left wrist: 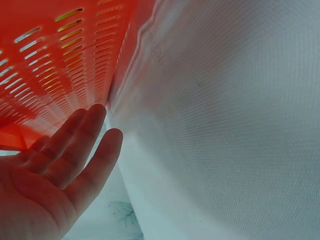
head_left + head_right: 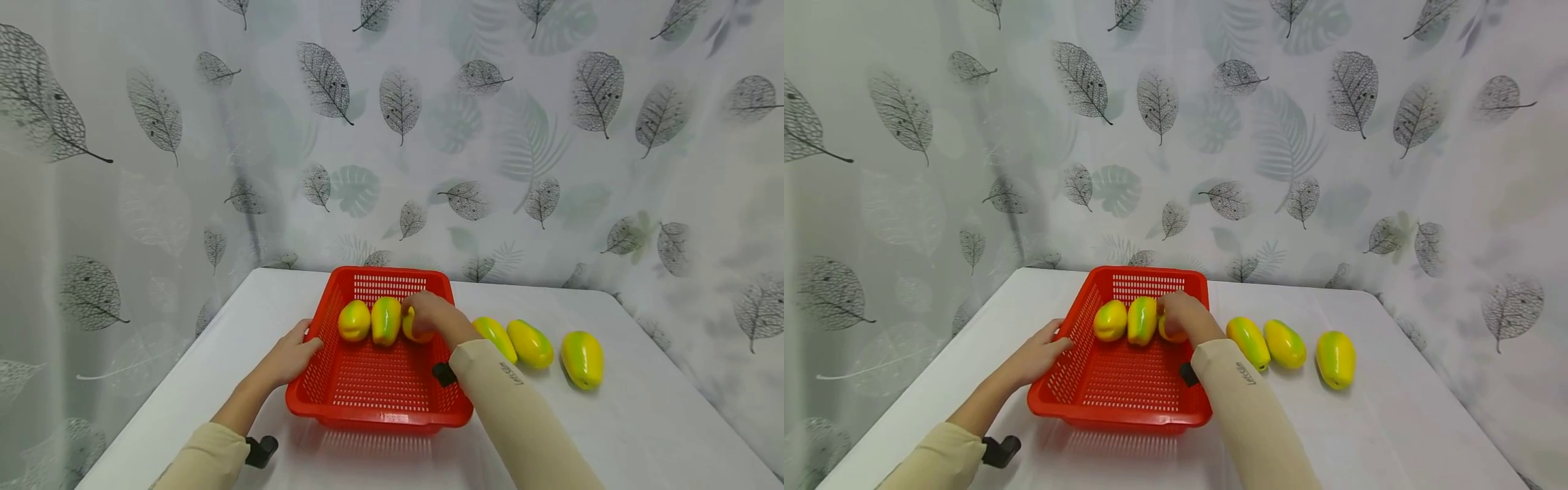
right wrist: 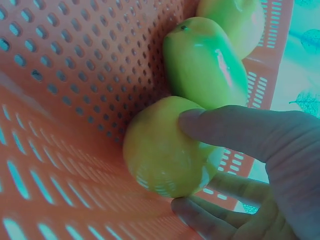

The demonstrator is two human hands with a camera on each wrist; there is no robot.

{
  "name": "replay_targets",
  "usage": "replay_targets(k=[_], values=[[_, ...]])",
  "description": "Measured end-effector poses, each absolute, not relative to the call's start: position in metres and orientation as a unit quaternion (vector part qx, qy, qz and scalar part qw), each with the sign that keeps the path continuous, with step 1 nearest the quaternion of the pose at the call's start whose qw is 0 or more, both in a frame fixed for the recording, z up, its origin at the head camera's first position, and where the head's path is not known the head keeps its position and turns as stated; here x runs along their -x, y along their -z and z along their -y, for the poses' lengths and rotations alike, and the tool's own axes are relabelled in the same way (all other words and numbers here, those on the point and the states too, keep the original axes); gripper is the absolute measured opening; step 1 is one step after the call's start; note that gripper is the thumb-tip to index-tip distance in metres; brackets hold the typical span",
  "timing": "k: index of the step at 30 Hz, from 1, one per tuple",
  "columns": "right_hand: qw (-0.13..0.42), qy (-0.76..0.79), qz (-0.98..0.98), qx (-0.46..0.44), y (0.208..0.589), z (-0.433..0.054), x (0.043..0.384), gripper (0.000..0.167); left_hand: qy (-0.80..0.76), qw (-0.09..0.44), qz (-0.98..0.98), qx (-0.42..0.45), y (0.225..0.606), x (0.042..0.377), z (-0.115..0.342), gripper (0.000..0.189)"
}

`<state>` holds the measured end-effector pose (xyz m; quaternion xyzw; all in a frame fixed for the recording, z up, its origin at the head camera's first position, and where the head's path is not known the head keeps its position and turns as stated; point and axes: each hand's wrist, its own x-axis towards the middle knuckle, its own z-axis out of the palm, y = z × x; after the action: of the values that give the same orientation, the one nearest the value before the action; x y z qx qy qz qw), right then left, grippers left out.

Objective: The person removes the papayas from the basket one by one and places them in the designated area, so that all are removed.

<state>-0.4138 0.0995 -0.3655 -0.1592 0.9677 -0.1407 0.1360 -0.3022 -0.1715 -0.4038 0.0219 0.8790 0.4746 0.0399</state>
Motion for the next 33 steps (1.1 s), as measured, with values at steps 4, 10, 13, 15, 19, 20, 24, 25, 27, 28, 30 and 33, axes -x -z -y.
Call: replay_targets(k=[4,10,13,15,19,20,24,25,27,28,30,33], values=[[0.141,0.141,-0.967,0.159,0.363,-0.100,0.412,0.050,-0.474,0.040,-0.880,-0.021,0.404,0.302,0.171,0.050],[0.154,0.141,-0.965,0.158,0.360,-0.101,0.414,0.051,-0.473,0.041,-0.880,-0.021,0.404,0.302,0.170,0.050],[0.154,0.144,-0.964,0.161,0.355,-0.102,0.410,0.052,-0.472,0.040,-0.881,-0.021,0.404,0.303,0.171,0.050],[0.152,0.151,-0.963,0.163,0.350,-0.103,0.406,0.052,-0.471,0.041,-0.881,-0.021,0.405,0.304,0.171,0.050],[0.144,0.167,-0.959,0.177,0.343,-0.107,0.402,0.052,-0.472,0.042,-0.880,-0.018,0.406,0.305,0.172,0.051],[0.143,0.174,-0.958,0.181,0.341,-0.109,0.401,0.052,-0.472,0.043,-0.880,-0.018,0.406,0.305,0.172,0.051],[0.131,0.190,-0.950,0.210,0.335,-0.118,0.397,0.049,-0.473,0.044,-0.879,-0.019,0.406,0.304,0.171,0.052],[0.127,0.193,-0.948,0.219,0.334,-0.120,0.396,0.048,-0.472,0.043,-0.880,-0.018,0.406,0.304,0.171,0.052],[0.121,0.200,-0.943,0.237,0.331,-0.125,0.393,0.048,-0.471,0.042,-0.881,-0.019,0.406,0.304,0.171,0.052],[0.119,0.206,-0.940,0.243,0.330,-0.127,0.391,0.048,-0.470,0.041,-0.881,-0.019,0.406,0.304,0.170,0.052],[0.116,0.217,-0.936,0.253,0.328,-0.131,0.389,0.048,-0.471,0.039,-0.881,-0.020,0.405,0.304,0.170,0.052],[0.112,0.232,-0.932,0.255,0.326,-0.137,0.384,0.048,-0.473,0.040,-0.880,-0.020,0.405,0.303,0.170,0.052]])
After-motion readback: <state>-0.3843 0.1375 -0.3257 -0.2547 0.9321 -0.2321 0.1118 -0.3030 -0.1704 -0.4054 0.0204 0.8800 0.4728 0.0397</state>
